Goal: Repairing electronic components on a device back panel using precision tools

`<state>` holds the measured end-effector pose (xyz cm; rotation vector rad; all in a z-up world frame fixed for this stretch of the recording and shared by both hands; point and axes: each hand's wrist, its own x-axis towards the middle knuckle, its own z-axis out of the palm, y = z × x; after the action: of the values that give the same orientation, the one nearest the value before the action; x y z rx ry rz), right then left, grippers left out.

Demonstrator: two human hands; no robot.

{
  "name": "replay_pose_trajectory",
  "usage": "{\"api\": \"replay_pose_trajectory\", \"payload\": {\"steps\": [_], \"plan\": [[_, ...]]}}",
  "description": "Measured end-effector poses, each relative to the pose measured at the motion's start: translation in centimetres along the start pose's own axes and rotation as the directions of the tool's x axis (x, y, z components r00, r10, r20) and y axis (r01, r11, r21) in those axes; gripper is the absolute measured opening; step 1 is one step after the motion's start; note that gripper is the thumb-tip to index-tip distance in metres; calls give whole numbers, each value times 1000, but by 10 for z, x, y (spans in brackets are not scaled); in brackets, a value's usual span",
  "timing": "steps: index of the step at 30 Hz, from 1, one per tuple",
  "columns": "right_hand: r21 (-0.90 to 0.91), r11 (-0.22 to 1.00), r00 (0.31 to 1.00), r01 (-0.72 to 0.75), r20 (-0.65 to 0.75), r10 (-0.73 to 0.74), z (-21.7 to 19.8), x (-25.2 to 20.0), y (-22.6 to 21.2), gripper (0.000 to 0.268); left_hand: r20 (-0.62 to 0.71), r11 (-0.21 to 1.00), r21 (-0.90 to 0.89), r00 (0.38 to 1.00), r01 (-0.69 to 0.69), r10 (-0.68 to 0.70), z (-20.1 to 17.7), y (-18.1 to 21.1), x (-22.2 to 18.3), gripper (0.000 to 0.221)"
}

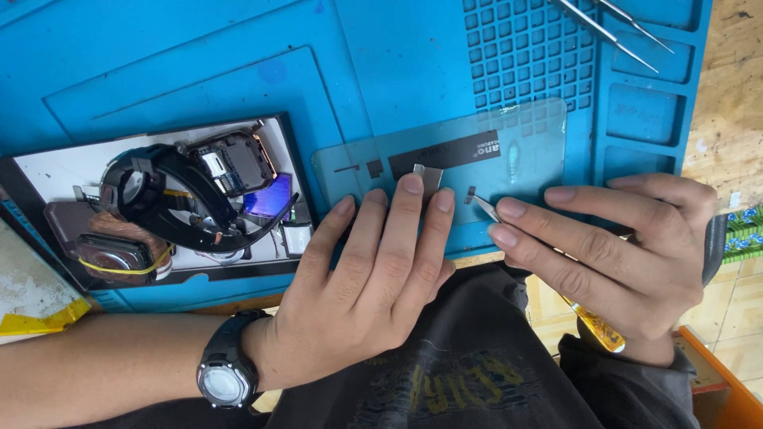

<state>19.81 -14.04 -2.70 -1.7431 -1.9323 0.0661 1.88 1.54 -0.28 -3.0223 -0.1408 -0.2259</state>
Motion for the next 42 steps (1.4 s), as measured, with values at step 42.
{"api": "replay_pose_trajectory", "payload": {"steps": [42], "plan": [[48, 997, 990, 53, -134, -46, 7, 7, 2, 14, 0, 1000, 22, 1000, -3, 3, 2, 3, -4, 42]]}}
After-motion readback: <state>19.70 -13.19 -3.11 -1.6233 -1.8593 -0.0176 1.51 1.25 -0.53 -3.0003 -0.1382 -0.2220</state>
